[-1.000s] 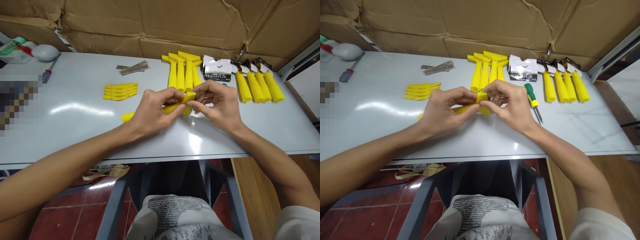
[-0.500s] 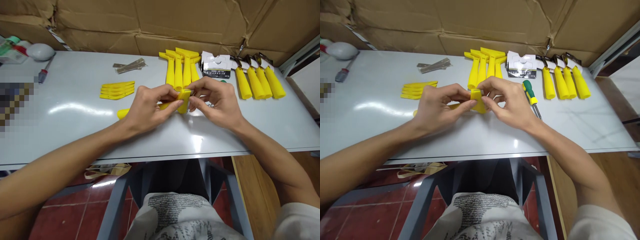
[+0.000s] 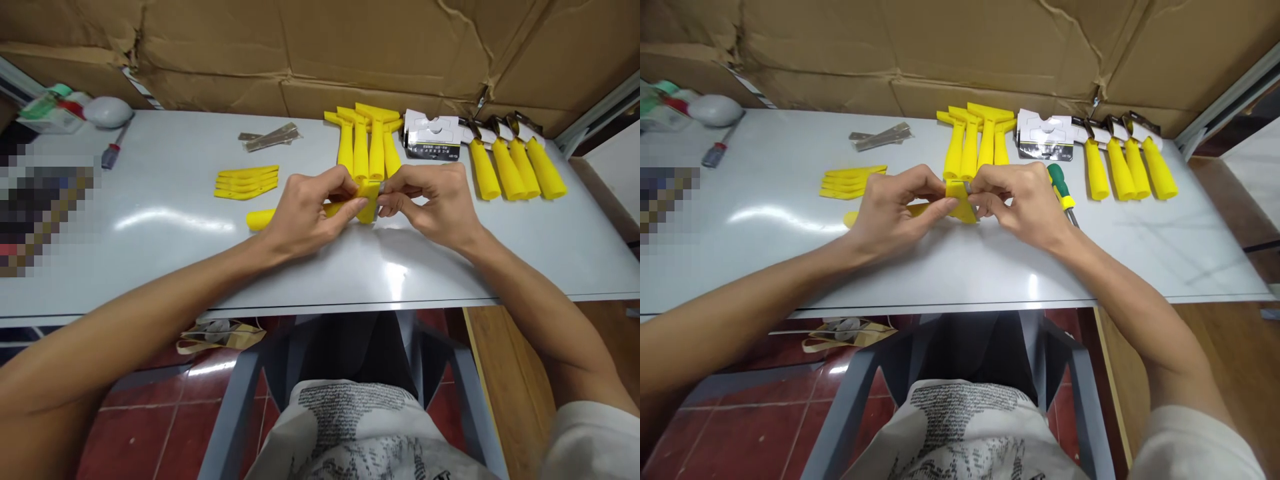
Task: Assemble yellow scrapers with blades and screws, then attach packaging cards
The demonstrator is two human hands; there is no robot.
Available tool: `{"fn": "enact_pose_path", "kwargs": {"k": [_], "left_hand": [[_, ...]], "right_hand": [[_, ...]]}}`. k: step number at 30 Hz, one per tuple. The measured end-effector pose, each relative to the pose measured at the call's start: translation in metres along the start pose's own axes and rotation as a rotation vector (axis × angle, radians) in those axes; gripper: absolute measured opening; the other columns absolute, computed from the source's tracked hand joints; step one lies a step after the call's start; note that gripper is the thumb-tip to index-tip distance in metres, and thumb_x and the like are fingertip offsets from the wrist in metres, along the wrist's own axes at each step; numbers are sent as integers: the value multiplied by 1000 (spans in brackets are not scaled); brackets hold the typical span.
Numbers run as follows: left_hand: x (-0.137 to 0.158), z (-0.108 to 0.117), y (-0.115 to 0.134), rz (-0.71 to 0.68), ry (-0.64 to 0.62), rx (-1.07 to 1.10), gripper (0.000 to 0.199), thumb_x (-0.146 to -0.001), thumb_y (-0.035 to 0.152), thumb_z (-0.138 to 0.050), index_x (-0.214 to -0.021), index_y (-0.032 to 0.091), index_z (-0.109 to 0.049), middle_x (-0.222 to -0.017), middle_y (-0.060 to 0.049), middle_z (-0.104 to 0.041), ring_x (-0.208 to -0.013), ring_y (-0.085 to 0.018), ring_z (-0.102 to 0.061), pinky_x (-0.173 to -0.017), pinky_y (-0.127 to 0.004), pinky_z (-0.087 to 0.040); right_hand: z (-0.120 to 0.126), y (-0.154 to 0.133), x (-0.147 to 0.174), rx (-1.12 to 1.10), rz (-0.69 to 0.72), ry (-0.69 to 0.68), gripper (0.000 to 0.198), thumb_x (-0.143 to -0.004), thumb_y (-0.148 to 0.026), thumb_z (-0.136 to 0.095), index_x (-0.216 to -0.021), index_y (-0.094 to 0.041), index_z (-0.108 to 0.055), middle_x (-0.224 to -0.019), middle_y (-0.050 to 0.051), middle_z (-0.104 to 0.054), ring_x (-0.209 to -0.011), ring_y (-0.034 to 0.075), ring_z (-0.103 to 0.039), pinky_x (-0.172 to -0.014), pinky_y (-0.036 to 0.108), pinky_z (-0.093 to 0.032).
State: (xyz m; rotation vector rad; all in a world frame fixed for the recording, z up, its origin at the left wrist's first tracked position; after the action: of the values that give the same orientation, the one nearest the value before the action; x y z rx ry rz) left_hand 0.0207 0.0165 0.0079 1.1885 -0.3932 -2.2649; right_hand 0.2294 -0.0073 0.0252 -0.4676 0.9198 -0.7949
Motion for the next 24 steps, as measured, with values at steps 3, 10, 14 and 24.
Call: {"fn": "enact_pose_path", "kwargs": {"k": [3, 10, 14, 24], "left_hand": [[0, 0, 1, -96, 17, -44, 17, -103, 37, -72, -93, 28, -63, -80, 2, -78, -64, -13, -72, -62, -28, -62], [10, -11, 7, -574, 39, -205, 5, -104, 24, -66, -109, 23, -67, -87, -4, -83, -72, -17, -79, -64, -29, -67], [12, -20, 7, -916, -43, -383, 6, -106, 26, -71, -106, 20, -72, -103, -7, -88, -91, -21, -86, -79, -33, -74], [11, -24, -5, -913, -248, -487, 24, -113, 35, -64, -99, 20, -77, -108, -7, -87, -95, -21, -85, -81, -34, -73]], "right_hand": [[12, 3, -4, 28, -19, -88, 12, -99, -29, -76, -88, -24, -78, -77, -2, -80, -72, 18, -80, -75, 38, -67], [114, 57, -6, 535, -286, 206, 30, -89, -49, -95, -92, -23, -80, -70, 3, -71, -64, 15, -55, -78, 39, -54], [122, 94, -1, 626, -573, -249, 64, -78, -40, -102, -134, -20, -79, -69, -1, -74, -60, 15, -55, -70, 35, -50], [99, 34, -17, -19, -134, 476, 30, -96, -21, -74, -123, -32, -79, -115, 2, -75, -59, 7, -53, -47, 26, -42]]}}
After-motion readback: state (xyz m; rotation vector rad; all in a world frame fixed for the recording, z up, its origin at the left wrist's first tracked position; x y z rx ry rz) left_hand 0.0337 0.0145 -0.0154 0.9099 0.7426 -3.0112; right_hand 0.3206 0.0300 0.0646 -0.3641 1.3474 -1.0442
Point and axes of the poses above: each hand's wrist, its own x-axis away from the middle knuckle, its own z-axis out of the back of the hand, y = z × x, the point moved 4 cm from there along -x, towards the middle knuckle
